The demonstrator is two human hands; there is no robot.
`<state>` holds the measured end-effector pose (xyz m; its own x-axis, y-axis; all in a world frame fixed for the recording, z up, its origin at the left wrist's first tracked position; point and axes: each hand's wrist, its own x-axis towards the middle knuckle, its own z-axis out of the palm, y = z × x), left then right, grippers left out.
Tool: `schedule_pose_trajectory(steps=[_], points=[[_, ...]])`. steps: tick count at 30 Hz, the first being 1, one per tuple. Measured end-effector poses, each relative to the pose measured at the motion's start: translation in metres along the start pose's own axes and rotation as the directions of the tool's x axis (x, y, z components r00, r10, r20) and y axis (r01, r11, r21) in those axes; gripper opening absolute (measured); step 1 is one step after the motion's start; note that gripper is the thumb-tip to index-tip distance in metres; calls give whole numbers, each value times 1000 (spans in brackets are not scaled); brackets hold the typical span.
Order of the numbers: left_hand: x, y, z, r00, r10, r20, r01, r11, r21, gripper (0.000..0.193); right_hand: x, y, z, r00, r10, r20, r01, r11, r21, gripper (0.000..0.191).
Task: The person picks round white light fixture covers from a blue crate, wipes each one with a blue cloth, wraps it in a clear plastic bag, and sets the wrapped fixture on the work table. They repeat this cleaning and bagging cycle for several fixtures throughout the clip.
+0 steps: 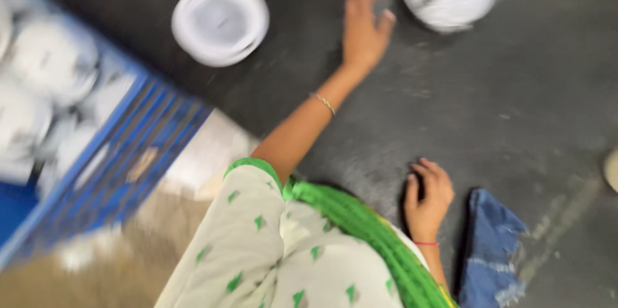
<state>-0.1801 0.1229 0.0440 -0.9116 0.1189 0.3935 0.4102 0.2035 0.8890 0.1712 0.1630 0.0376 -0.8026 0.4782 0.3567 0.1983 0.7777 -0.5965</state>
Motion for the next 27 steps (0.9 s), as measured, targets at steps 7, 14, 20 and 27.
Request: schedule_pose_trajectory(steps=[7, 14, 20, 27], points=[[-210, 64, -160, 998, -65, -10, 65, 998, 8, 33, -11, 16, 6, 978, -185, 94, 186, 983, -6, 20], [-303, 51, -251, 868, -331, -370, 426, 879, 213, 35, 9, -19, 6, 894, -339, 293, 279, 933, 227, 14], [-347, 13, -292, 725, -507, -466, 615, 781, 108, 37, 30, -105, 65, 730, -519, 445, 357, 845, 398, 12], [-275, -7, -319, 853, -389, -349, 454, 882, 127, 33, 48, -182, 139, 828, -446, 341, 265, 846, 463, 30]])
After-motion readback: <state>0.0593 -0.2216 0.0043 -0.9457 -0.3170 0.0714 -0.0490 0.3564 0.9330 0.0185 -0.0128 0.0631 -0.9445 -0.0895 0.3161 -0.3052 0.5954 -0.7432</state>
